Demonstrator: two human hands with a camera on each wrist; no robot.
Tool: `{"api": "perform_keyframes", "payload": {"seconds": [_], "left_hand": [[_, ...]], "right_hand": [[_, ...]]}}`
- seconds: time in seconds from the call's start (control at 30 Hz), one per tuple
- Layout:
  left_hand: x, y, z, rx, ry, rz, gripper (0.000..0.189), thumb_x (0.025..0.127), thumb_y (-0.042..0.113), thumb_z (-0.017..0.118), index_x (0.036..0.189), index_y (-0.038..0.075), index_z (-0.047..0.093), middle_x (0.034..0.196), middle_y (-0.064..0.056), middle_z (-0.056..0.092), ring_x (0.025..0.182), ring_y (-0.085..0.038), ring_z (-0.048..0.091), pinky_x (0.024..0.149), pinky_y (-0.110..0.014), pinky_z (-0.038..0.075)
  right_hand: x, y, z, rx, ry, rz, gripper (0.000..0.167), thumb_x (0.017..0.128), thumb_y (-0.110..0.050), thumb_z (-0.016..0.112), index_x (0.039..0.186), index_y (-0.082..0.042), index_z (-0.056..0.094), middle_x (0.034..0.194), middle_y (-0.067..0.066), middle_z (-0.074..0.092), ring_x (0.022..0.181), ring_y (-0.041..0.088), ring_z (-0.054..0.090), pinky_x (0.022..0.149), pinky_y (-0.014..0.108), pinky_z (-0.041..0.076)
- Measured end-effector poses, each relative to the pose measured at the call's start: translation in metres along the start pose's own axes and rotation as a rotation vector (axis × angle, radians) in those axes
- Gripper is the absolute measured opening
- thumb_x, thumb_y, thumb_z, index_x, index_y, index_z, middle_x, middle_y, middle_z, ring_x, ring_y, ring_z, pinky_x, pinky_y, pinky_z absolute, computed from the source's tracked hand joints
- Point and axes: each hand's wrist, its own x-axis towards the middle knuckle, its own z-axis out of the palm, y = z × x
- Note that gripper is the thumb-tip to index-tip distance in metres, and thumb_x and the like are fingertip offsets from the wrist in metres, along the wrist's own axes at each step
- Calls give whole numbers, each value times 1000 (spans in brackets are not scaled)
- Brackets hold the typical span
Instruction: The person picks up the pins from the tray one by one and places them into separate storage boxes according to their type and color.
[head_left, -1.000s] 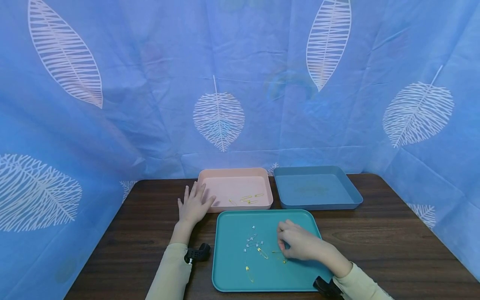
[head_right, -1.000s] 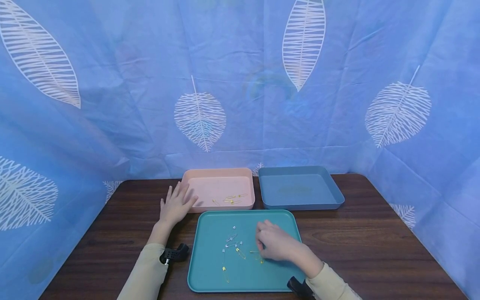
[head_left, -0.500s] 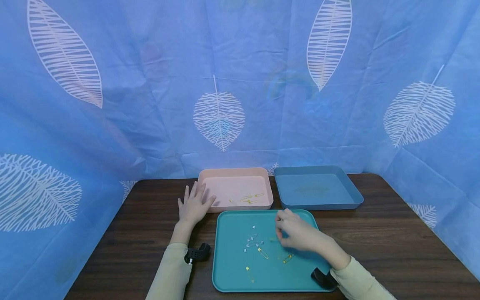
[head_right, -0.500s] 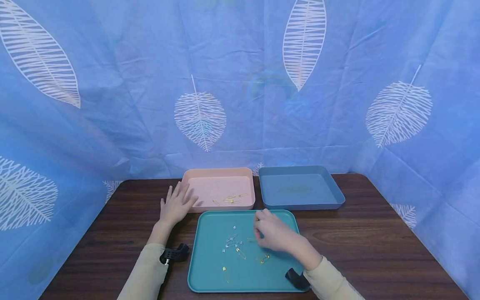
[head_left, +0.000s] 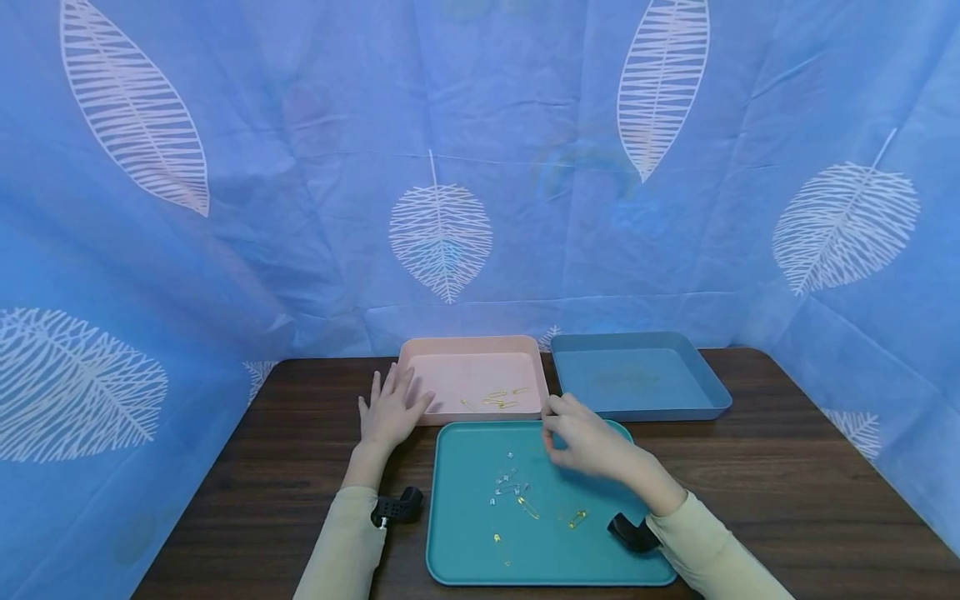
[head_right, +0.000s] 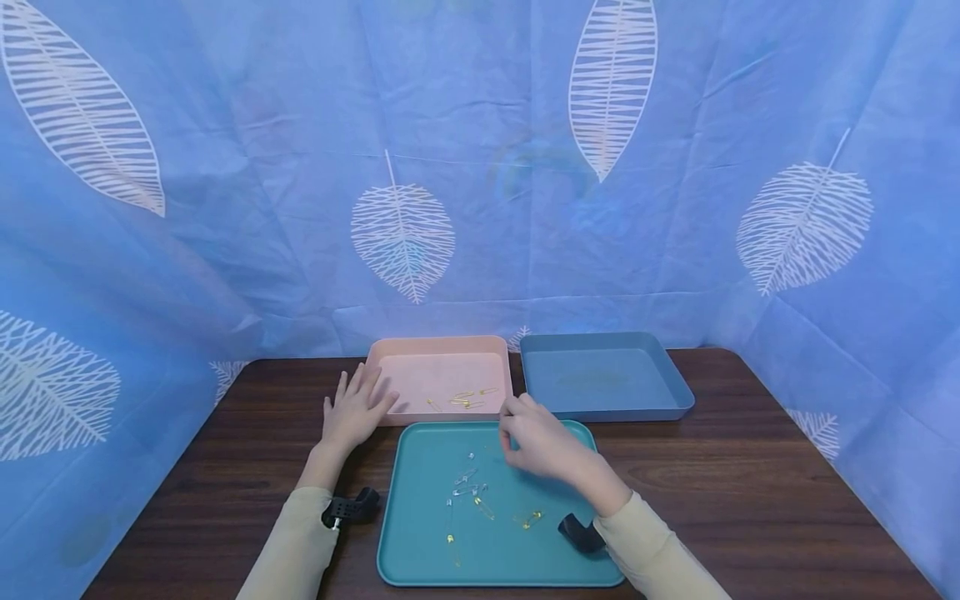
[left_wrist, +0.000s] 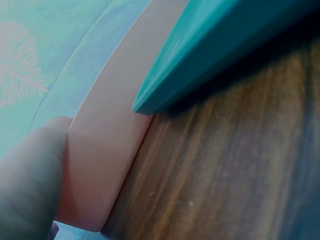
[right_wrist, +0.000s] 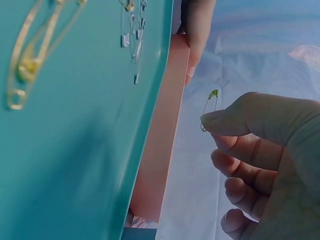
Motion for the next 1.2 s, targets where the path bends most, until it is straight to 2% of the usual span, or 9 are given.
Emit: {"api": "perform_keyframes", "payload": {"seconds": [0.4, 0.7, 0.87, 1.2], "left_hand": [[-1, 0, 3, 0, 1, -2, 74, 93, 65, 45, 155, 28, 27, 166, -7, 11, 152, -38, 1, 112, -75, 8], [-2, 0, 1, 50, -3, 3, 75, 93, 66, 43, 155, 28, 26, 165, -9, 12, 152, -40, 2, 111, -76, 7], [-2, 1, 1, 64, -4, 2, 77, 93, 67, 44, 156, 27, 26, 165, -11, 13, 152, -41, 1, 111, -76, 6], [0, 1, -1, 58, -4, 15, 77, 93, 65, 45, 157, 28, 21, 166, -9, 7, 152, -40, 1, 110, -77, 6]], "right_hand": [[17, 5, 3, 16, 20, 25, 26, 80, -8, 72, 66, -22, 55, 90, -5, 50, 80, 12, 34, 69, 25, 31], [35, 7, 5, -32, 95, -10, 21, 79, -5, 72, 68, -17, 59, 90, -2, 54, 79, 13, 36, 68, 26, 32], [46, 8, 7, -41, 92, -23, 22, 80, -6, 72, 68, -18, 58, 92, 0, 54, 79, 14, 36, 68, 27, 32], [68, 11, 11, -49, 124, -38, 23, 83, -9, 71, 68, -19, 57, 96, 2, 55, 87, 18, 46, 75, 35, 38]]}}
